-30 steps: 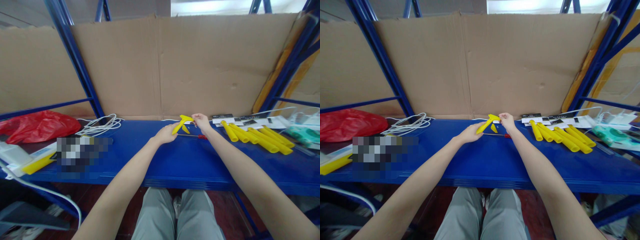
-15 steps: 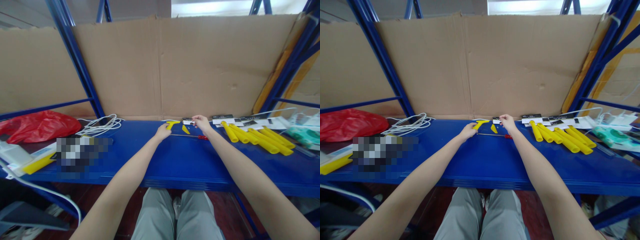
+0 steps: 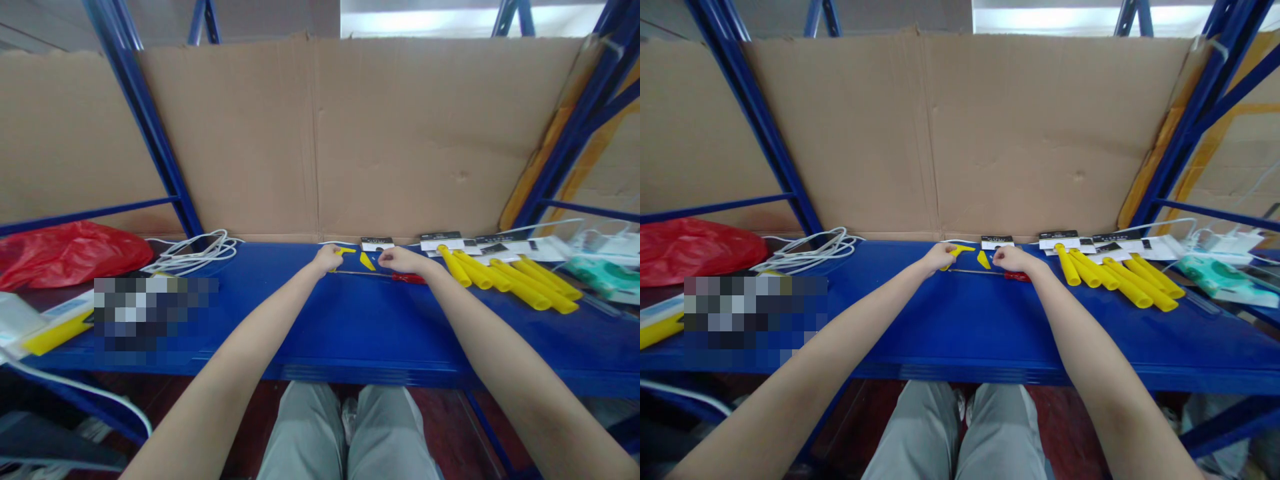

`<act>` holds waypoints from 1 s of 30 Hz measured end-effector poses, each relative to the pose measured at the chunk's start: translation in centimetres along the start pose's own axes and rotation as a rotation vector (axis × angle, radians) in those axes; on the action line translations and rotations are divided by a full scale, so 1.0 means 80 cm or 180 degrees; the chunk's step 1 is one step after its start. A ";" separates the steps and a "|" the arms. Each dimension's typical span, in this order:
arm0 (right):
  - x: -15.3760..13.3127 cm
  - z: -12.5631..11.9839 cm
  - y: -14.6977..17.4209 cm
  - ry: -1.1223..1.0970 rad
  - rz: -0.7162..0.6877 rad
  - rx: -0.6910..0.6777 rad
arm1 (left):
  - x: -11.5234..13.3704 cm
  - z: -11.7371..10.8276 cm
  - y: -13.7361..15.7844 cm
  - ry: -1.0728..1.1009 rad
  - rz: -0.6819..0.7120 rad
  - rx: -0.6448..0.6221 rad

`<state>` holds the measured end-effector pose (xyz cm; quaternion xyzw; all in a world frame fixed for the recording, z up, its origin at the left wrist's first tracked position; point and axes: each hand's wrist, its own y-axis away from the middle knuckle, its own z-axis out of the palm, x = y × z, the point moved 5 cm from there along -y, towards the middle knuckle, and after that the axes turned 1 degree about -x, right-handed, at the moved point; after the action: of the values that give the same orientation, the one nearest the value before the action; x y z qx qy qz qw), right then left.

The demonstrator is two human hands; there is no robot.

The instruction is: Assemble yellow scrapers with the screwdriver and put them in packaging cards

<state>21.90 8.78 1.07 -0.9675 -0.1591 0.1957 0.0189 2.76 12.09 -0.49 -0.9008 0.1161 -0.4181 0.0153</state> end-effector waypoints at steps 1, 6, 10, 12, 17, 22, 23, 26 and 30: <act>0.002 0.000 0.004 0.0012 -0.0011 -0.0104 | 0.002 0.000 -0.001 -0.0059 -0.0009 0.0011; 0.020 -0.003 0.024 -0.0073 0.0001 -0.0434 | 0.013 0.009 -0.001 -0.0194 -0.0145 0.0090; 0.027 -0.001 0.036 -0.0282 0.0003 -0.0477 | 0.020 0.015 -0.004 -0.0106 -0.0335 0.0318; 0.024 0.001 0.039 -0.0305 0.0016 -0.0526 | 0.022 0.018 -0.007 -0.0091 -0.0415 0.0396; 0.014 0.000 0.045 -0.0232 0.0115 -0.0593 | 0.024 0.028 -0.013 -0.0091 -0.0502 0.0441; 0.016 -0.003 0.050 -0.0230 0.0208 -0.0530 | 0.020 0.040 -0.021 -0.0199 -0.0496 0.0446; 0.017 -0.004 0.051 -0.0215 0.0216 -0.0507 | 0.020 0.042 -0.023 -0.0218 -0.0467 0.0438; 0.018 -0.004 0.050 -0.0243 0.0235 -0.0473 | 0.020 0.044 -0.026 -0.0226 -0.0396 0.0395; 0.015 -0.003 0.051 -0.0297 0.0207 -0.0513 | 0.020 0.046 -0.028 -0.0295 -0.0343 0.0306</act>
<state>24.28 5.33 0.45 -0.9603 -0.1436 0.2277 -0.0728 6.98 13.63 -1.36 -0.9224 0.0464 -0.3813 0.0414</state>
